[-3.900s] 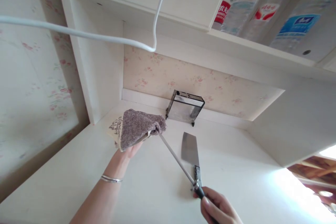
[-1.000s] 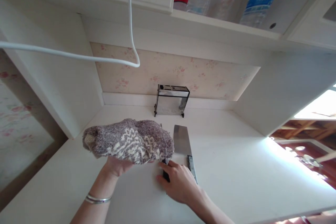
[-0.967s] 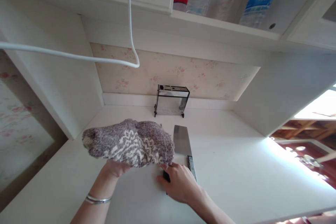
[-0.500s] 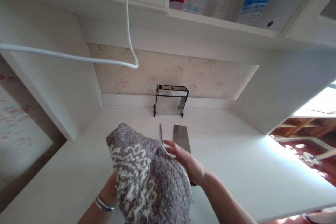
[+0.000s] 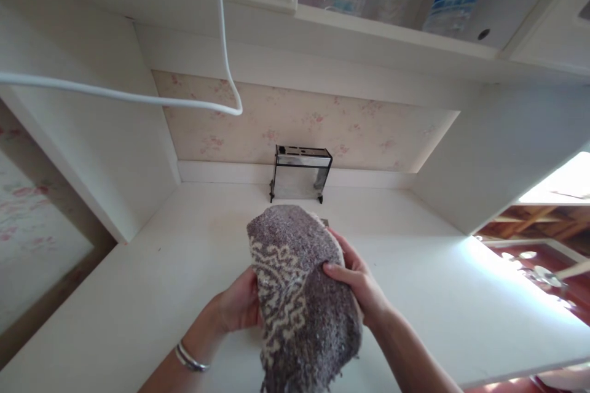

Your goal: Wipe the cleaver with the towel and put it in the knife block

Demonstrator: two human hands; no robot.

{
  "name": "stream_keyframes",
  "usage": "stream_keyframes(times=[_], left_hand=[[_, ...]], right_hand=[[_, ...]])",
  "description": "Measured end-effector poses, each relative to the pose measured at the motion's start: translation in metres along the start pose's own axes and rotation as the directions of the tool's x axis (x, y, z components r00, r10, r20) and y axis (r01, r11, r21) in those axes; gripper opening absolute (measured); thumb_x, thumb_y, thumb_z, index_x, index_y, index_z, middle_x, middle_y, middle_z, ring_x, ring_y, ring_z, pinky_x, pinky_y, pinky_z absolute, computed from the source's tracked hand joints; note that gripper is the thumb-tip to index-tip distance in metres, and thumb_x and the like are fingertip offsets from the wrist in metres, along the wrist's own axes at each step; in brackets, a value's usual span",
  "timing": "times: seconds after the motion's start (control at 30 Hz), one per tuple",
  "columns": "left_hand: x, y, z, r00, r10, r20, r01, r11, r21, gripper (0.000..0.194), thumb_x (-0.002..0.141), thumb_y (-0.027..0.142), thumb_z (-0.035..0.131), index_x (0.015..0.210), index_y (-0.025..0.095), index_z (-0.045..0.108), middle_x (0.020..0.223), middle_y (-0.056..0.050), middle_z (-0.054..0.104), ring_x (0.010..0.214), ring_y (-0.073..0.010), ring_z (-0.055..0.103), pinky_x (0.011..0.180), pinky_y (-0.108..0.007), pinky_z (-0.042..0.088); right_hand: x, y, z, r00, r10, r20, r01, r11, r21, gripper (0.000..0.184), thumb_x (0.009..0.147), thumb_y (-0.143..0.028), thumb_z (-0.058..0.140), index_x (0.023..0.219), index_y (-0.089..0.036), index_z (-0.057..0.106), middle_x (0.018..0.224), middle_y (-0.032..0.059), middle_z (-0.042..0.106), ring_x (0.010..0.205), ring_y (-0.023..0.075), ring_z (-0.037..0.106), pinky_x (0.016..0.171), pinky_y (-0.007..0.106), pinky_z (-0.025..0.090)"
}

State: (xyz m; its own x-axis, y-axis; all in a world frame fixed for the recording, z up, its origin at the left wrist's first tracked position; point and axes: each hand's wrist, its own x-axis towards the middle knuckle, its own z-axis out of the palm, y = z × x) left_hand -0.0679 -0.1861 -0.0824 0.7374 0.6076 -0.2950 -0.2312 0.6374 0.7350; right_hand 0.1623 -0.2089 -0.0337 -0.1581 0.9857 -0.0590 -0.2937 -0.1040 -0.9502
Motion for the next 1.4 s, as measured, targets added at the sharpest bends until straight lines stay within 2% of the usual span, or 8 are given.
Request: stream_keyframes(times=[0.13,0.33,0.43,0.6,0.87,1.0,1.1,1.4], left_hand=[[0.006,0.01,0.013,0.964,0.081,0.255,-0.04,0.986,-0.16,0.076,0.08,0.075,0.019,0.127,0.025,0.051,0.137,-0.014,0.045,0.09,-0.0303,0.064,0.069,-0.044,0.051],[0.003,0.017,0.018,0.946,0.203,0.252,-0.175,0.976,-0.127,0.067,0.088,0.065,0.015,0.131,0.025,0.046,0.146,-0.015,0.031,0.106,-0.0351,0.056,0.078,-0.049,0.047],[0.005,0.019,0.014,0.954,0.23,0.191,-0.219,0.973,-0.074,0.062,0.09,0.06,0.017,0.128,0.022,0.049,0.138,-0.016,0.04,0.101,-0.0309,0.058,0.083,-0.048,0.045],[0.009,0.022,0.008,0.963,0.255,0.086,-0.258,0.966,0.022,0.057,0.093,0.054,0.021,0.122,0.018,0.054,0.124,-0.016,0.051,0.094,-0.0258,0.059,0.086,-0.044,0.043],[0.011,0.02,-0.006,0.973,0.221,-0.06,-0.207,0.961,0.183,0.049,0.09,0.054,0.035,0.111,0.017,0.059,0.11,-0.011,0.057,0.082,-0.0189,0.059,0.079,-0.036,0.045],[0.012,0.018,-0.017,0.91,0.31,-0.275,-0.239,0.935,0.263,0.039,0.084,0.051,0.052,0.099,0.017,0.063,0.088,-0.004,0.059,0.06,-0.0089,0.05,0.058,-0.024,0.039],[0.016,0.016,-0.023,0.85,0.352,-0.391,-0.237,0.92,0.312,0.034,0.08,0.048,0.057,0.091,0.016,0.063,0.076,0.0,0.054,0.051,-0.0051,0.041,0.048,-0.02,0.03],[0.026,0.0,-0.019,0.809,0.401,-0.429,-0.184,0.867,0.463,0.032,0.078,0.046,0.056,0.08,0.015,0.063,0.068,0.001,0.053,0.052,-0.0079,0.041,0.048,-0.021,0.029]], right_hand=[[-0.001,-0.031,-0.047,0.975,-0.161,-0.156,0.126,0.969,-0.213,0.078,0.074,-0.039,0.064,0.143,-0.033,0.027,0.138,0.0056,0.047,0.109,0.0288,0.058,0.088,0.043,0.049],[0.005,-0.035,-0.166,0.96,-0.053,-0.276,-0.083,0.885,-0.458,0.081,0.076,-0.042,0.061,0.145,-0.031,0.021,0.134,0.0087,0.051,0.106,0.028,0.061,0.089,0.044,0.049],[0.008,-0.009,-0.233,0.91,-0.08,-0.406,-0.277,0.612,-0.741,0.072,0.066,-0.039,0.067,0.132,-0.018,0.048,0.131,0.0159,0.052,0.118,0.0346,0.051,0.1,0.048,0.039],[0.01,0.019,-0.29,0.93,-0.262,-0.257,-0.198,0.232,-0.952,0.055,0.075,-0.045,0.056,0.124,-0.02,0.057,0.141,0.0137,0.041,0.126,0.0312,0.043,0.106,0.042,0.032],[0.013,-0.017,-0.222,0.861,-0.491,-0.131,-0.216,-0.121,-0.969,0.045,0.083,-0.041,0.045,0.121,-0.021,0.057,0.124,0.0116,0.055,0.111,0.0304,0.053,0.096,0.045,0.041],[0.007,-0.026,-0.137,0.981,-0.153,0.121,0.117,-0.032,-0.993,0.037,0.089,-0.035,0.039,0.12,-0.027,0.057,0.108,0.0061,0.064,0.084,0.0196,0.063,0.072,0.031,0.048],[0.004,-0.021,-0.09,0.945,0.127,0.301,0.306,-0.016,-0.952,0.042,0.085,-0.023,0.041,0.123,-0.031,0.055,0.1,0.0035,0.068,0.082,0.019,0.064,0.07,0.027,0.045],[0.011,0.002,-0.069,0.879,0.334,0.34,0.439,-0.288,-0.851,0.041,0.073,-0.011,0.043,0.106,-0.028,0.061,0.068,0.0047,0.066,0.069,0.0256,0.065,0.062,0.029,0.039]])
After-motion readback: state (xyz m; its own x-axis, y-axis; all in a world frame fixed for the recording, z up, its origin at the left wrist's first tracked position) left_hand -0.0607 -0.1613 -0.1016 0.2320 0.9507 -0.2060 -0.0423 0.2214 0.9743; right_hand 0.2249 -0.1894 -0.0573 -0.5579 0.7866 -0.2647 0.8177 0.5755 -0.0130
